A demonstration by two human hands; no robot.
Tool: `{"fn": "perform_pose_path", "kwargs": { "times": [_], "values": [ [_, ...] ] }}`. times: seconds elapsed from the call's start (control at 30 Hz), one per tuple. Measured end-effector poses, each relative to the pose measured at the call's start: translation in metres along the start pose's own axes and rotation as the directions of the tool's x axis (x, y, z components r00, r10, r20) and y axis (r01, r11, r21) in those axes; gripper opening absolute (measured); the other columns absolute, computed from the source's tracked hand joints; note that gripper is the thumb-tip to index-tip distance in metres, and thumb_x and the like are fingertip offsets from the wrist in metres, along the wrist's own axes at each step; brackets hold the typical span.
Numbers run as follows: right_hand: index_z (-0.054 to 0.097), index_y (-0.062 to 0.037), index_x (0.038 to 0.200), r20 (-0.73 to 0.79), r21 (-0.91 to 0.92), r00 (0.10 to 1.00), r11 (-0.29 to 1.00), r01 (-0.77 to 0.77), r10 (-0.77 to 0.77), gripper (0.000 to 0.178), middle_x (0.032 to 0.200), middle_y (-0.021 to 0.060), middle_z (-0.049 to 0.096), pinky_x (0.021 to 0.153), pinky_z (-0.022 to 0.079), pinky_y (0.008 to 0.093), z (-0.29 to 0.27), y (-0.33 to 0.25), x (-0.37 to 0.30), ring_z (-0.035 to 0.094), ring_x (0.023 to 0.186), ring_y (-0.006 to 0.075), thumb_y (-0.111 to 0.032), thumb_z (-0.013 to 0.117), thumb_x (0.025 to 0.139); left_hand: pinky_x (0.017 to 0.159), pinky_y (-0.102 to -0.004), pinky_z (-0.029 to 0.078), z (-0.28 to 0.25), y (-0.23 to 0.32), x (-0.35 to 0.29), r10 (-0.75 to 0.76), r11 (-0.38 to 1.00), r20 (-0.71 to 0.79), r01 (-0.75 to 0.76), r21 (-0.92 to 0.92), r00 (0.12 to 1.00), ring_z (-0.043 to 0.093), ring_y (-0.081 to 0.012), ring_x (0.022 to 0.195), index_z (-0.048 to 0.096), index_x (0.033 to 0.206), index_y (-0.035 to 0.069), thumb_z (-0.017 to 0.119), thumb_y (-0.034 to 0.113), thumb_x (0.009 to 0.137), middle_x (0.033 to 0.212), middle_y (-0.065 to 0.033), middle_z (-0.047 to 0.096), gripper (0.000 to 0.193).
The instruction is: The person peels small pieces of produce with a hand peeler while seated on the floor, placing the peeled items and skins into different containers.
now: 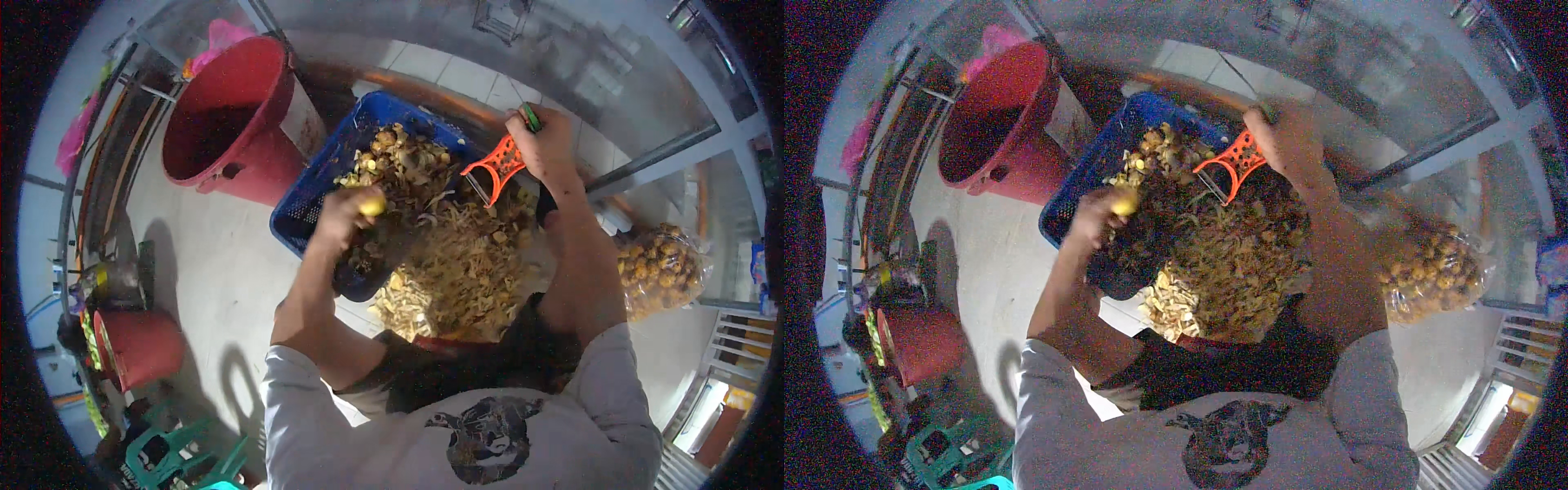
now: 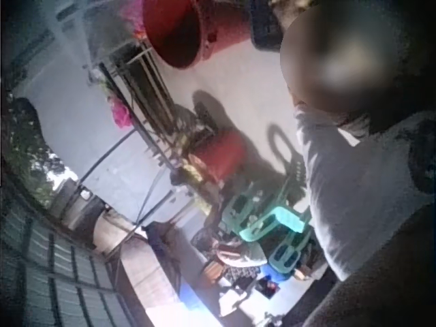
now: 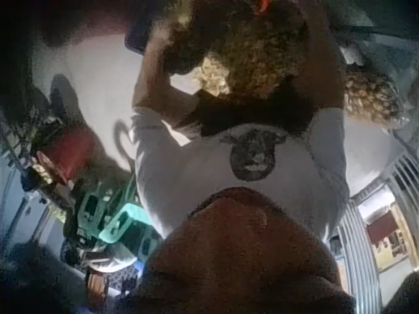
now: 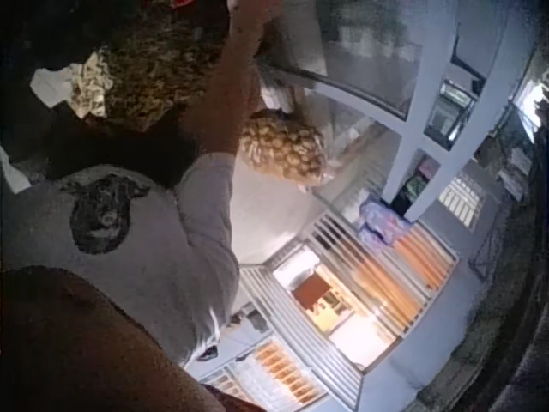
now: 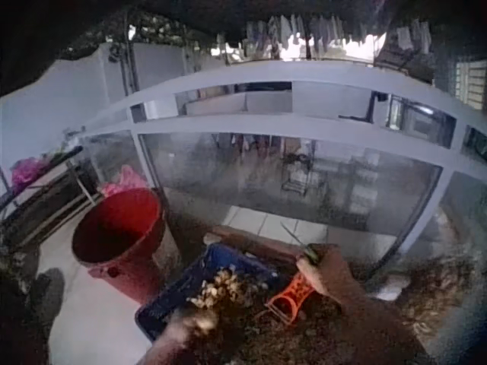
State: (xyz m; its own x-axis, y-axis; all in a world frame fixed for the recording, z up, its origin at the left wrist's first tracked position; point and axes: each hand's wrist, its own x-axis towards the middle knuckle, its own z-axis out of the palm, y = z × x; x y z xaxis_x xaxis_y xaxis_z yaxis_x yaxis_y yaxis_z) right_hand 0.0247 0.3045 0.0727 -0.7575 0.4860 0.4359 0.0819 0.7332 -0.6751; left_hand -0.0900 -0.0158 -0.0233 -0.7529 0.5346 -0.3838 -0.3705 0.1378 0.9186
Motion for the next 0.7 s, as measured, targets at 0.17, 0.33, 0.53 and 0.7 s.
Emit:
{"fn": "perform_pose_path", "kwargs": {
  "times": [0.17,0.33,0.53,0.7],
  "values": [
    [0.056,0.0017,0.07,0.044,-0.066,0.996,0.994,0.086,-0.084,0.027,0.052,0.0051,0.046,0.052,0.037,0.0329,-0.013,-0.009,0.005,0.04,0.054,0.0106,-0.022,0.063,0.082,0.045,-0.0205,0.04,-0.069,0.001,0.037,-0.059,0.975,-0.134,0.029,-0.219,0.989,0.056,-0.0134,0.059,0.06,0.101,0.002,0.054,0.033,0.094,0.087,-0.012,0.064,0.033],
    [0.06,0.0018,0.073,0.045,-0.105,0.98,0.976,-0.189,0.194,0.03,0.054,0.0045,0.049,0.054,0.039,0.0321,-0.011,0.01,0.012,0.043,0.055,0.011,-0.026,0.063,0.084,0.047,-0.0218,0.041,-0.103,0.069,0.058,0.321,0.462,-0.342,-0.461,-0.757,0.883,0.053,-0.0137,0.059,0.054,0.11,0.001,0.043,0.05,0.096,0.091,-0.015,0.063,0.052],
    [0.06,0.0019,0.072,0.158,-0.025,0.964,0.977,-0.214,0.215,0.031,0.055,0.0,0.049,0.053,0.037,0.0309,0.012,0.019,0.004,0.043,0.057,0.0079,-0.026,0.064,0.084,0.057,-0.0312,0.042,-0.094,0.0,0.1,0.235,0.97,-0.424,-0.185,0.156,0.875,0.057,-0.0143,0.065,0.064,0.095,0.003,0.06,0.027,0.086,0.075,-0.0065,0.064,0.026],
    [0.06,0.0019,0.073,0.151,-0.056,0.984,0.995,-0.082,0.09,0.03,0.056,-0.001,0.048,0.052,0.035,0.0307,0.043,0.035,-0.005,0.04,0.057,0.0084,-0.026,0.063,0.085,0.045,-0.0359,0.044,-0.149,-0.2,0.121,-0.093,0.91,-0.394,0.239,0.34,0.914,0.06,-0.0196,0.056,0.065,0.085,0.008,0.066,0.03,0.08,0.07,-0.006,0.063,0.022]
  ]
}}
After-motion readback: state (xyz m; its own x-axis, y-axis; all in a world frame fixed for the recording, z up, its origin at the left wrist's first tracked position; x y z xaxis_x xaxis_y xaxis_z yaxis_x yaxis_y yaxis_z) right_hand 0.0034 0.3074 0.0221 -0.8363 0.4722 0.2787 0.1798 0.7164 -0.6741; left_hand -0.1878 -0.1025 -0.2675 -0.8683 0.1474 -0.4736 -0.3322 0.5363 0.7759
